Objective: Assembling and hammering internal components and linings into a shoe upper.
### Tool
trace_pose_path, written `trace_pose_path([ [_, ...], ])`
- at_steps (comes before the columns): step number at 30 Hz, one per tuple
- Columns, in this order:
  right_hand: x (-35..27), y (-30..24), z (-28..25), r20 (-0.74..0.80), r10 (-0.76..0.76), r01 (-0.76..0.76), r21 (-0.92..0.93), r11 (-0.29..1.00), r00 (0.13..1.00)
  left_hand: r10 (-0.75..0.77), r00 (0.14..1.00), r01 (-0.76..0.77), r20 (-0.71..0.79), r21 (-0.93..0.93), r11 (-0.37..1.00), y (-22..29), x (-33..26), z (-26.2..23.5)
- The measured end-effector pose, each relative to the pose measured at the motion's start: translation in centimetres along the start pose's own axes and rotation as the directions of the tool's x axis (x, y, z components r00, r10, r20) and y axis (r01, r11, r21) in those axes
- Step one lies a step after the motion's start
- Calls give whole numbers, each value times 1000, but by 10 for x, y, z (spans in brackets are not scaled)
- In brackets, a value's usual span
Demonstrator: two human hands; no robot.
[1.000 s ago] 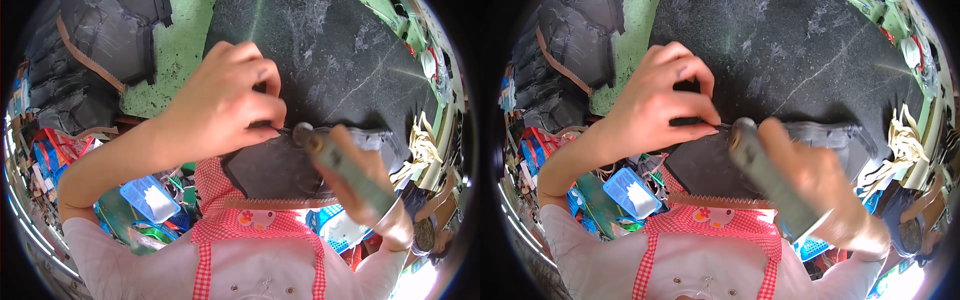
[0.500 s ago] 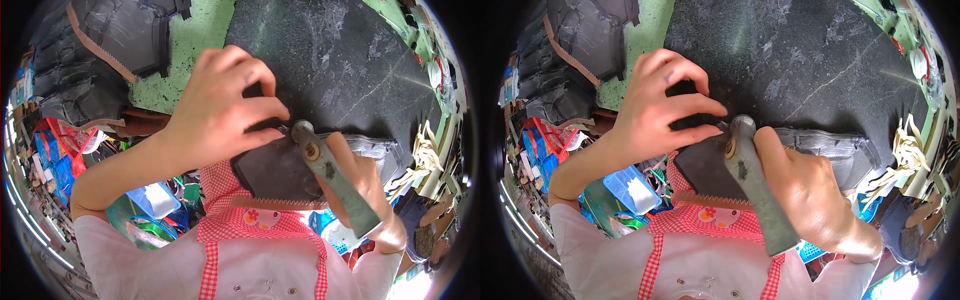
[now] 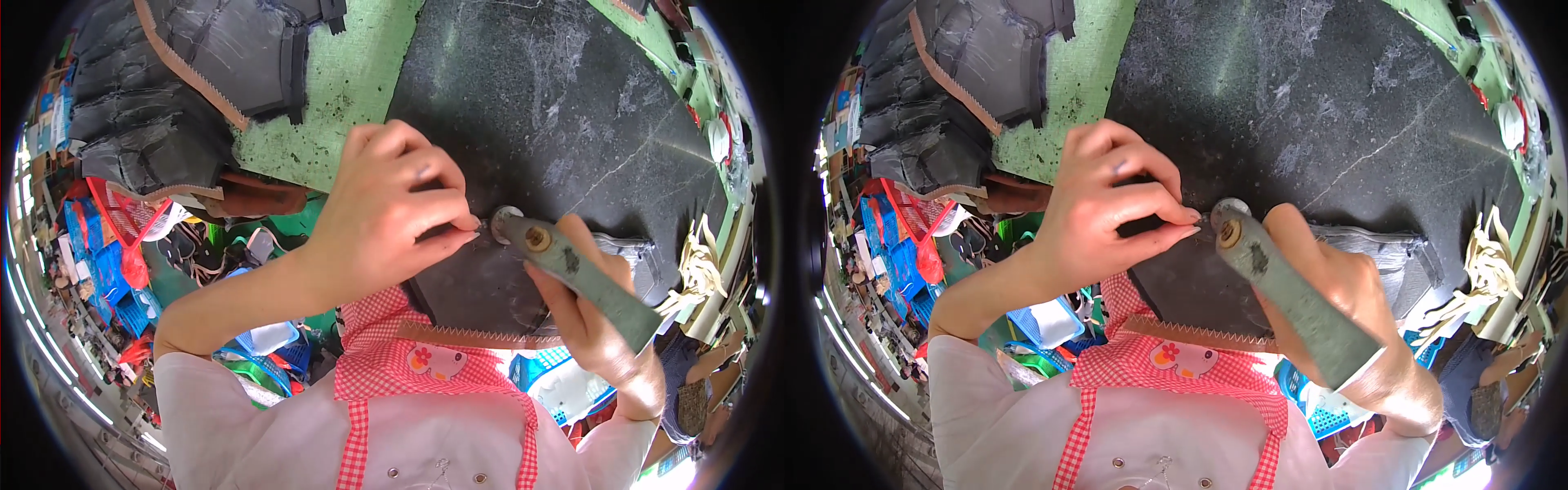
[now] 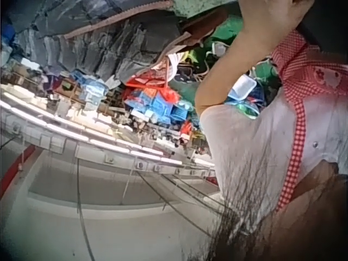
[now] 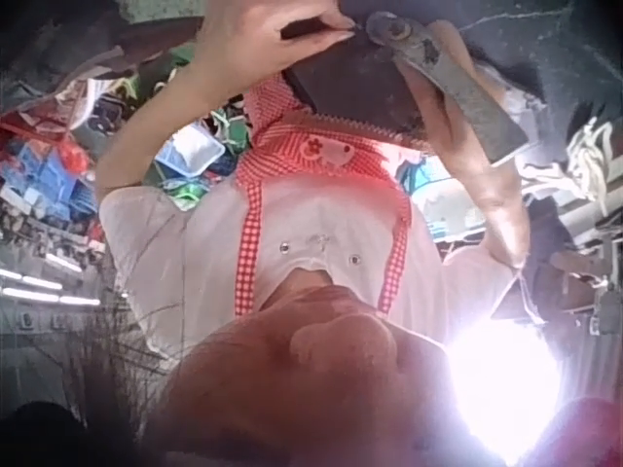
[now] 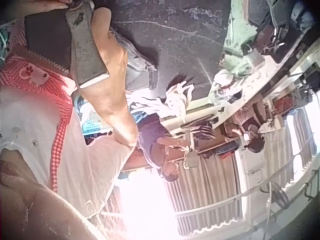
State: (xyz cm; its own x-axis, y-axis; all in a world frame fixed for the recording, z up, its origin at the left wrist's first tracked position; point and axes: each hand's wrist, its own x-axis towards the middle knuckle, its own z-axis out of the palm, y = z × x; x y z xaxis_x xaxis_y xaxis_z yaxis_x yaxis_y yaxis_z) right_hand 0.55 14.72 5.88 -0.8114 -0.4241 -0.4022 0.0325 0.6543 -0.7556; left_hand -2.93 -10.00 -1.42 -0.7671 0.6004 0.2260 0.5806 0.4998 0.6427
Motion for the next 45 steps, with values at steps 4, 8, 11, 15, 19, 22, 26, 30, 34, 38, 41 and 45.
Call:
trace_pose_path([
  [4, -2, -1, 3, -84, -111, 100, -128, 987, 990, 36, 999, -33, -36, 75, 997, 9, -4, 5],
  [8, 7, 2, 5, -64, -102, 97, -88, 991, 993, 105, 993, -95, -44, 195, 976, 15, -7, 7],
  [11, 6, -10, -1, -94, -109, 95, -137, 986, 990, 126, 991, -113, -40, 239, 964, 17, -6, 6],
  [15, 13, -16, -6, 17, -214, 208, -322, 924, 977, 156, 985, -138, -77, 196, 971, 8, -6, 10],
  [19, 12, -9, 0, -44, -183, 178, -97, 979, 982, 78, 996, -69, -47, 177, 982, 10, -3, 7],
  [22, 7, 11, -8, -279, -220, 204, -84, 975, 935, 100, 995, -98, -14, 102, 990, 32, -1, 10],
  [26, -31, 44, -40, -587, 233, -10, 359, 933, 775, 82, 977, -30, 199, -252, 967, 32, 21, 15],
  [30, -71, 44, -77, -889, 98, 202, 207, 957, 447, 166, 924, -251, -346, -219, 943, 21, 123, -34],
  [34, -62, 51, -77, -862, 209, 173, 319, 932, 462, 35, 974, -24, -223, 52, 998, -45, 204, -51],
  [38, -41, 34, -56, -586, 266, 108, 525, 844, 765, 301, 919, -161, -254, 455, 876, -90, 186, -82],
  [41, 5, -12, -50, -153, 210, -46, 697, 716, 966, 156, 988, -137, -2, 467, 873, -112, 125, -134],
  [45, 110, -61, -23, 60, -45, -10, 698, 716, 997, 181, 983, -167, 33, 576, 801, -137, 56, -155],
])
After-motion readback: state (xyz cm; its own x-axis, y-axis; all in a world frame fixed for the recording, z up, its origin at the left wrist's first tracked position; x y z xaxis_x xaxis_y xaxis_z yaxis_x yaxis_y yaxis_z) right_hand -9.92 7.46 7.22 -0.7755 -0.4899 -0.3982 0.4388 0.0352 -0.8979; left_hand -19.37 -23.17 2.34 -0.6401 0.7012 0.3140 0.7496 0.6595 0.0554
